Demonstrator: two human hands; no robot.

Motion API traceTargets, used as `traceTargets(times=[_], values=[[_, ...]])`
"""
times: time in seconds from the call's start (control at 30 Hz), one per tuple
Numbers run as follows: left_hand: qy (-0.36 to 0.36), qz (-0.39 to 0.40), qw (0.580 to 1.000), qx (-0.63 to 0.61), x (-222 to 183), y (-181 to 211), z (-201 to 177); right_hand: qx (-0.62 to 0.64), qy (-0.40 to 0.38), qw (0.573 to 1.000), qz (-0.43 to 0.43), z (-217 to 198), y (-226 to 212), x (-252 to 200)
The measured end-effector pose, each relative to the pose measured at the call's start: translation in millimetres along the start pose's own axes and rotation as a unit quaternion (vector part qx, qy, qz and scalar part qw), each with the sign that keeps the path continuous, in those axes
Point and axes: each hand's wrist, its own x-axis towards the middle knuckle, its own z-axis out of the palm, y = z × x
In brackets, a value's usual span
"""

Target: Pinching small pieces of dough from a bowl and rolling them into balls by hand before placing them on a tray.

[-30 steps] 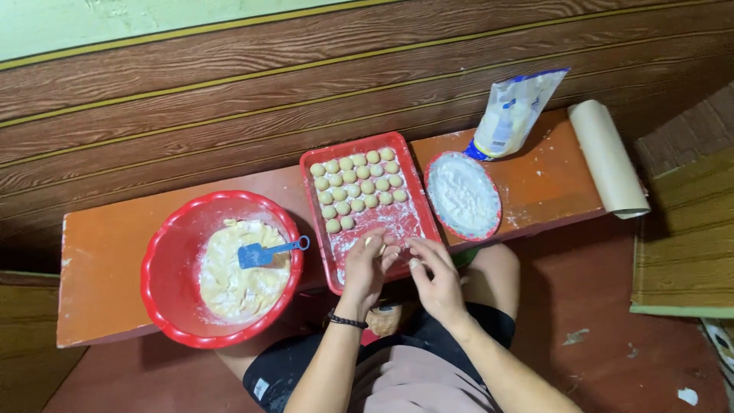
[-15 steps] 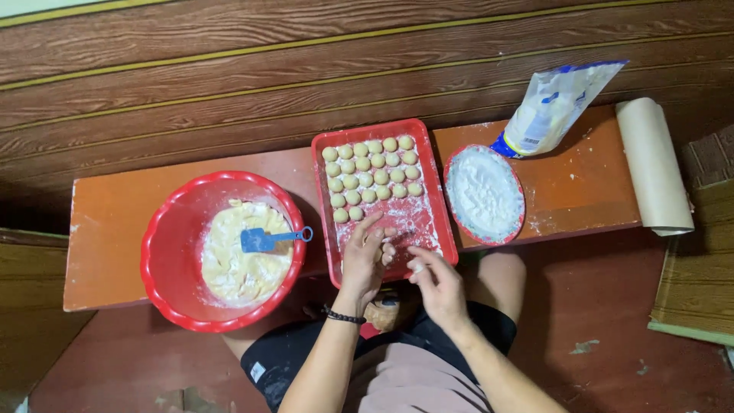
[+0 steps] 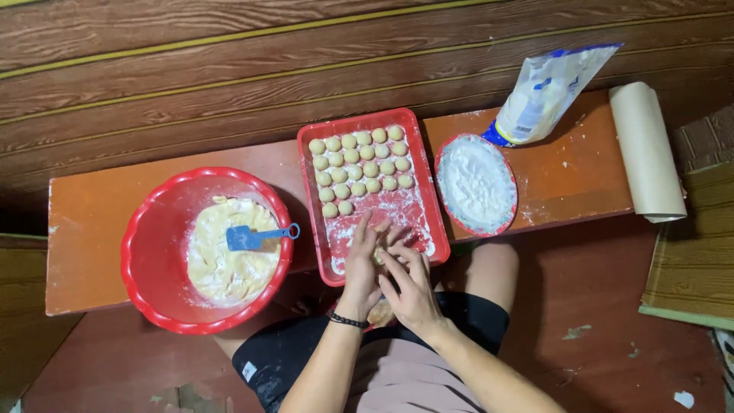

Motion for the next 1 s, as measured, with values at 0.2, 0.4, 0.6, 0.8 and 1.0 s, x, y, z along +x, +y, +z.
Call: traceTargets(times=[0.2,0.4,0.6,0.8,1.0], values=[[-0.113,-0.025,0.988,0.099,-5,2,-23,0.063,-0.096,0.990,0.086,-5,45,16],[0.135,0.211,0.875,0.414,11,15,-81,-0.116,-0.226,0.967,-0.015,-39,106,57],[0.191,0.268,0.882,0.337,16,12,-97,-0.314,-0.293,0.899,-0.079,2,135,26],[0.218,0.300,0.869,0.328,27,1,-103,-0.032,-0.260,0.965,0.018,55,100,42],[0.205,0.265,0.885,0.325,31,2,-116,0.011,-0.345,0.938,-0.028,91,84,35]])
